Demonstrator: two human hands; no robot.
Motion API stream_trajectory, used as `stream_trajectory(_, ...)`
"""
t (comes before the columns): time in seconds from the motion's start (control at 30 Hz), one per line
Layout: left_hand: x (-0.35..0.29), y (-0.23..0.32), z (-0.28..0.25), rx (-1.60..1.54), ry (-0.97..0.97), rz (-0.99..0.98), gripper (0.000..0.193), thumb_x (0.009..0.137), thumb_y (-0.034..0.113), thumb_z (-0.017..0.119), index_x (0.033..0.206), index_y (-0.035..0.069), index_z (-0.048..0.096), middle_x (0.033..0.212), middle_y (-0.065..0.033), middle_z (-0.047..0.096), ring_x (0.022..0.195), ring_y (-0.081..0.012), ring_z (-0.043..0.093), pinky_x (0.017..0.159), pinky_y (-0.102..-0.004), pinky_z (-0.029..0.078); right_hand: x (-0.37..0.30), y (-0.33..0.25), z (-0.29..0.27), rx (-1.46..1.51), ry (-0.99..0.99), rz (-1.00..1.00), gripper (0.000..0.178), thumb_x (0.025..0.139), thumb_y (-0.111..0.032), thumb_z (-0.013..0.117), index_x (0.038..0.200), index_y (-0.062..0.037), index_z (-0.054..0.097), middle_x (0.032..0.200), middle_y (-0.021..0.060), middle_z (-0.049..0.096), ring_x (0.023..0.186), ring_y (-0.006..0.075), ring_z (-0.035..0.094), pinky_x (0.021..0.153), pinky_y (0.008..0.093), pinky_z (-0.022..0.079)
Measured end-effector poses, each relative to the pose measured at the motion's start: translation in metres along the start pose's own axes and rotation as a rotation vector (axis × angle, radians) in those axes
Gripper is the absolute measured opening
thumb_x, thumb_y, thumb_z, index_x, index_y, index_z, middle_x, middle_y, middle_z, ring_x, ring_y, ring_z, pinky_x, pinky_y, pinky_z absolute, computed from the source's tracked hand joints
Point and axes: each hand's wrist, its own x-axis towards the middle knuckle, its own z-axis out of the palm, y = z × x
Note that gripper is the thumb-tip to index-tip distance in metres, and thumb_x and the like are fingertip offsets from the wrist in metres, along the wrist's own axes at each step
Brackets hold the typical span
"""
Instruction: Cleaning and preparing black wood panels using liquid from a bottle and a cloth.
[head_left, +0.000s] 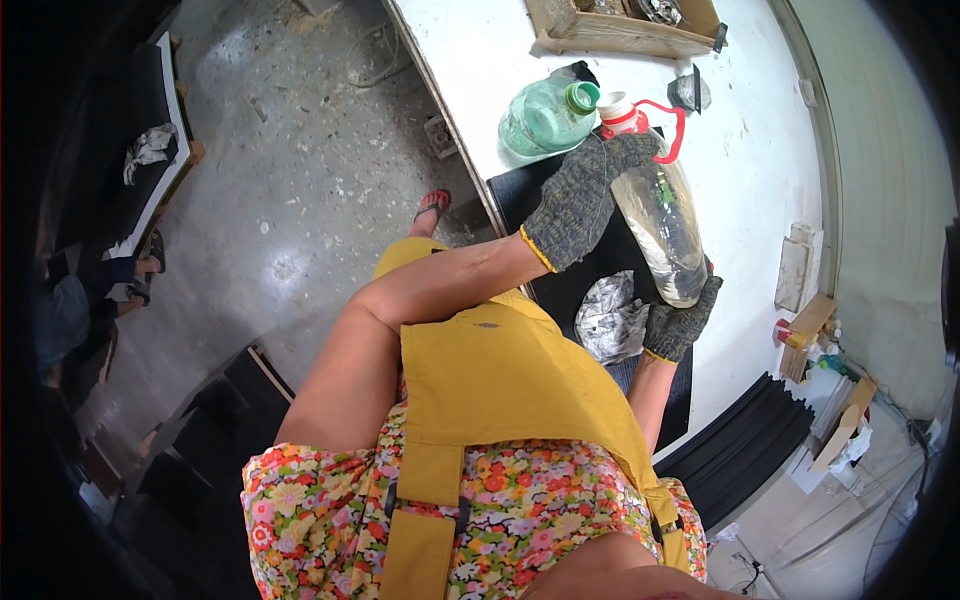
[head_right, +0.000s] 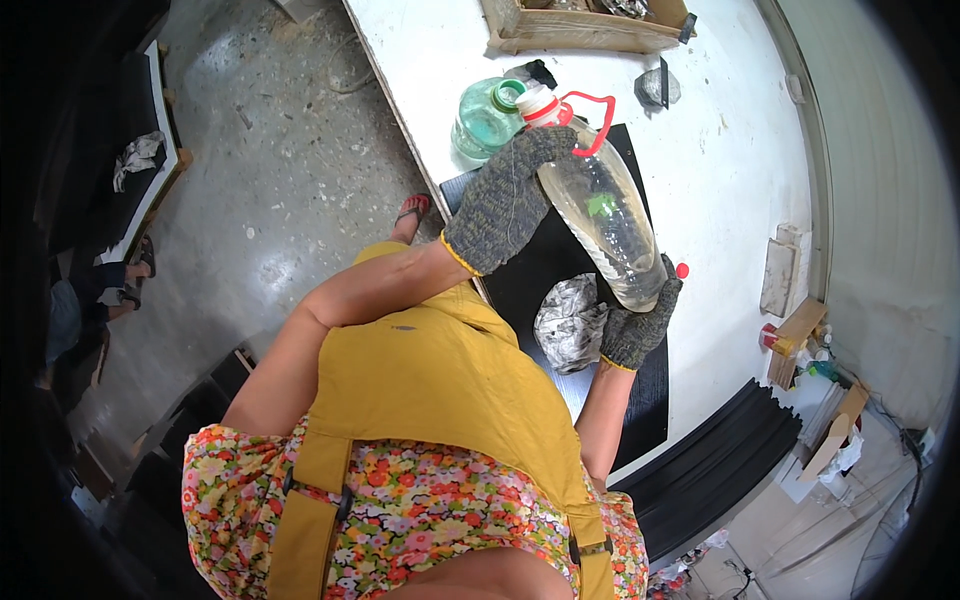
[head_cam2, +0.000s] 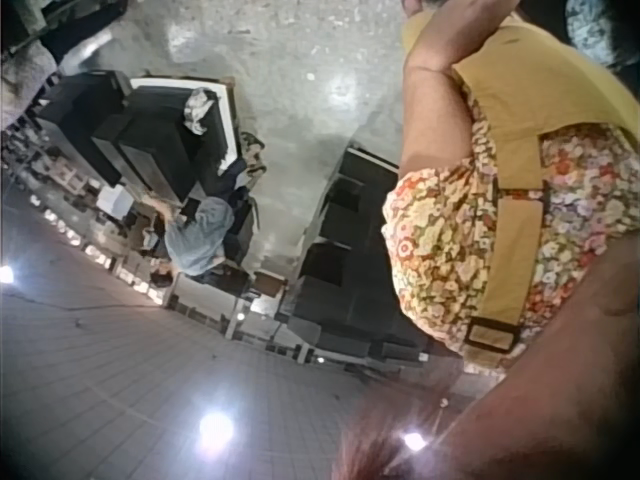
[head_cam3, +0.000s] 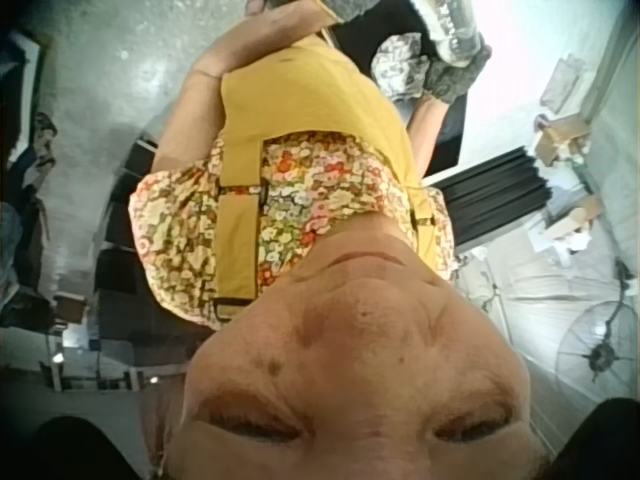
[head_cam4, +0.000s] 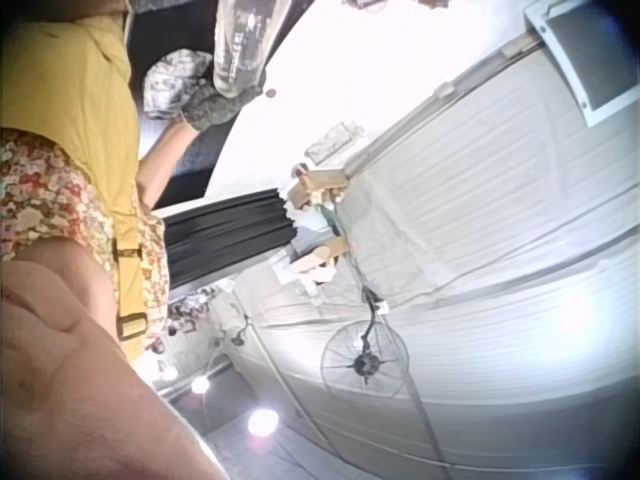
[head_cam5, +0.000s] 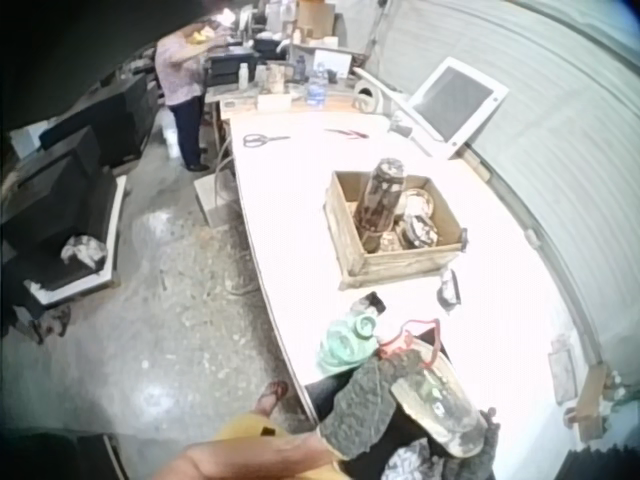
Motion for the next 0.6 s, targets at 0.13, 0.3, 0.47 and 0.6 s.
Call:
stream_trajectory(0.13,0.0006,-0.0036,-0.0007,0.098,0.017,0.071,0.034,0.09,0.004,0.042,0.119,0.007,0.059,0.119,-0.0139,0.06,0.109,-0.0249,0.057,0.096,-0.0343,0.044,0.0041,0.0011,-0.0076,-0.03,-0.011,-0.036,0.051,0.094,-0.038,0.048,0.128,0.0006,0.047,0.127,0.0151,0.053,0.116,0.0281,0.052,0.1,0.0414,0.041)
stream_trajectory(0.3,0.0012,-0.0029,0.0008,0.045,0.024,0.015,0.035,0.088,0.002,0.043,0.119,0.007,0.059,0.118,-0.0143,0.06,0.109,-0.0274,0.057,0.096,-0.0361,0.044,0.0038,-0.0018,-0.0087,-0.046,0.014,-0.081,0.053,0.096,-0.041,0.044,0.128,0.0015,0.049,0.127,0.0145,0.055,0.116,0.0275,0.052,0.101,0.0406,0.04)
stream_trajectory(0.47,-0.0004,-0.0098,0.0022,0.145,0.035,0.038,0.037,0.085,0.0,0.048,0.119,0.007,0.059,0.118,-0.0154,0.06,0.109,-0.0301,0.057,0.097,-0.0382,0.044,0.0014,-0.0064,-0.0056,-0.093,0.039,-0.121,0.053,0.095,-0.041,0.045,0.128,0.0013,0.049,0.126,0.0152,0.055,0.116,0.0281,0.052,0.1,0.0405,0.04)
stream_trajectory(0.6,-0.001,-0.0105,0.0029,0.108,0.047,0.03,0.037,0.084,0.001,0.051,0.119,0.008,0.059,0.116,-0.0161,0.06,0.108,-0.0317,0.057,0.097,-0.0385,0.044,0.0032,-0.0063,-0.0087,-0.109,0.041,-0.133,0.053,0.095,-0.041,0.045,0.128,0.0012,0.049,0.126,0.0157,0.055,0.116,0.0286,0.052,0.1,0.0409,0.041)
